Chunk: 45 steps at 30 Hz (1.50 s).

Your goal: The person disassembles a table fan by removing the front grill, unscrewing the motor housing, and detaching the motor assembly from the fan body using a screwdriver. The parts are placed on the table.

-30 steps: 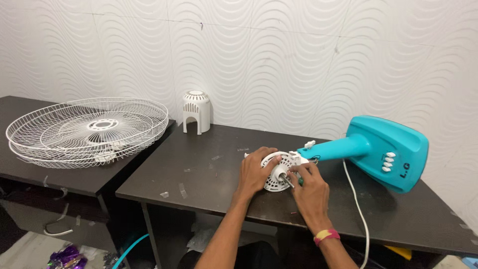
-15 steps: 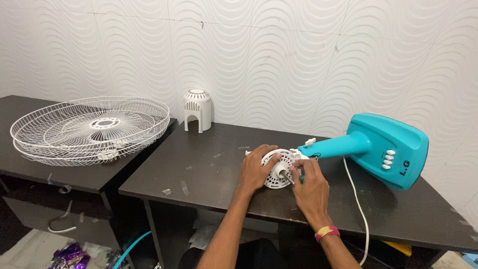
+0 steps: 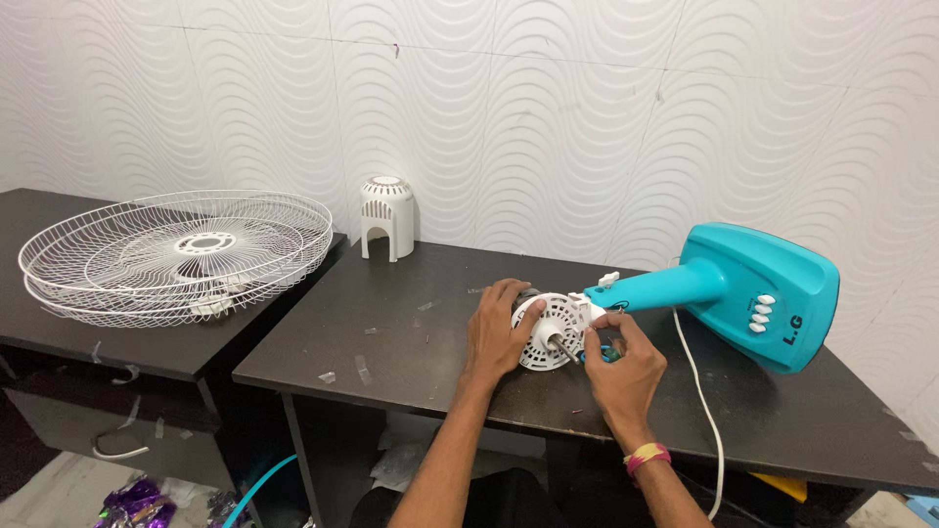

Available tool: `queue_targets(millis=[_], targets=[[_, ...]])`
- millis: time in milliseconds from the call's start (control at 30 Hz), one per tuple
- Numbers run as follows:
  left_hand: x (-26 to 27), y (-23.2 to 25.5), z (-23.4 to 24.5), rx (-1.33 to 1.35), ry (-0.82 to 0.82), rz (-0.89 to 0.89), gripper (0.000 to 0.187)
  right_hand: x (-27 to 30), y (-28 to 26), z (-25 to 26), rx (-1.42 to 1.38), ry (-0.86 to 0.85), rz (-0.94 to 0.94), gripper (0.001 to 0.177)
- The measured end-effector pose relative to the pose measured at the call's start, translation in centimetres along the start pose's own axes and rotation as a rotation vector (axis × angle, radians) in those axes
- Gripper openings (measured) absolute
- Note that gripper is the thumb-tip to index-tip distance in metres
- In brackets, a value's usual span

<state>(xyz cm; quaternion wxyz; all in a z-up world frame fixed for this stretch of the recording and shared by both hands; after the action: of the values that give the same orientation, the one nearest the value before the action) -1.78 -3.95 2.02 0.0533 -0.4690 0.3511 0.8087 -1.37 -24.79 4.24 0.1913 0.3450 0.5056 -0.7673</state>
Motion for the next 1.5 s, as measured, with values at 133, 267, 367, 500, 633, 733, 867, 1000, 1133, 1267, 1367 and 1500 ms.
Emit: queue_targets(millis=[133,267,367,500,633,733,867,1000,1133,1267,1367,1500], targets=[[0.0,-0.2,-0.1,-0.01,-0.032,0.045,0.061,0.1,1.2,-0.1,0.06,-0.005,-0.111,0.011],[0.2,0.1,0.2,-0.004,-0.015,0.028,0.061,-0.2,0.5,0.5,-0.083,0.068,0.093,0.026],[0.0,0.2,0.1,-0.007,-0.026,0.025,0.061,-0.5,0.3,0.7,0.038,0.068,0.201,0.023],[0.1,0.1,0.1,0.005,-0.04,0.047,0.06,-0.9,3.7,0.4,0.048,0.016,-0.133,0.016],[0.1,0.4,0.5,0.003,0.014,-0.001,0.058,-1.7,3.5,0.9,-0.013,0.044,0.011,0.015],[0.3,0.9,0.6,-0.042,0.064,-0.072,0.046,-1.6,3.5,0.7,-0.058,0.022,0.062,0.013],[1.0,3.9,1.3,-0.235,0.226,-0.414,0.021,-1.2,3.7,0.5,-0.028,0.002,-0.072,0.014],[2.7,6.6,1.1,-0.242,0.249,-0.616,0.017,-0.8,2.0,0.9,-0.054,0.027,0.041,0.015],[3.1,8.8,0.6,-0.199,0.194,-0.722,0.02,-0.9,1.8,0.7,-0.083,-0.004,0.023,0.016],[2.8,9.5,-0.3,-0.21,0.147,-0.732,0.022,-0.7,2.3,0.6,-0.079,-0.011,-0.003,0.016],[2.8,9.6,-0.1,-0.208,0.155,-0.735,0.023,-0.8,1.9,0.3,-0.132,-0.033,0.02,0.023],[3.3,10.1,-0.3,-0.259,0.132,-0.765,0.026,-0.6,1.5,0.0,-0.095,-0.059,0.085,0.028]])
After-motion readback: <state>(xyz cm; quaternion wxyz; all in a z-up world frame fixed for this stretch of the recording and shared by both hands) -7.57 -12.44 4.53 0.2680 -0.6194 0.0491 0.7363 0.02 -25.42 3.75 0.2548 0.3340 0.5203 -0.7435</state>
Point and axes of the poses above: each hand's wrist, its own x-axis away from the middle knuckle, its own z-axis out of the back of the hand, y = z × x, the point moved 8 cm from there along -x, towards the middle knuckle, and after that the axes turned 6 degrees about -z, right-handed, at the moved point
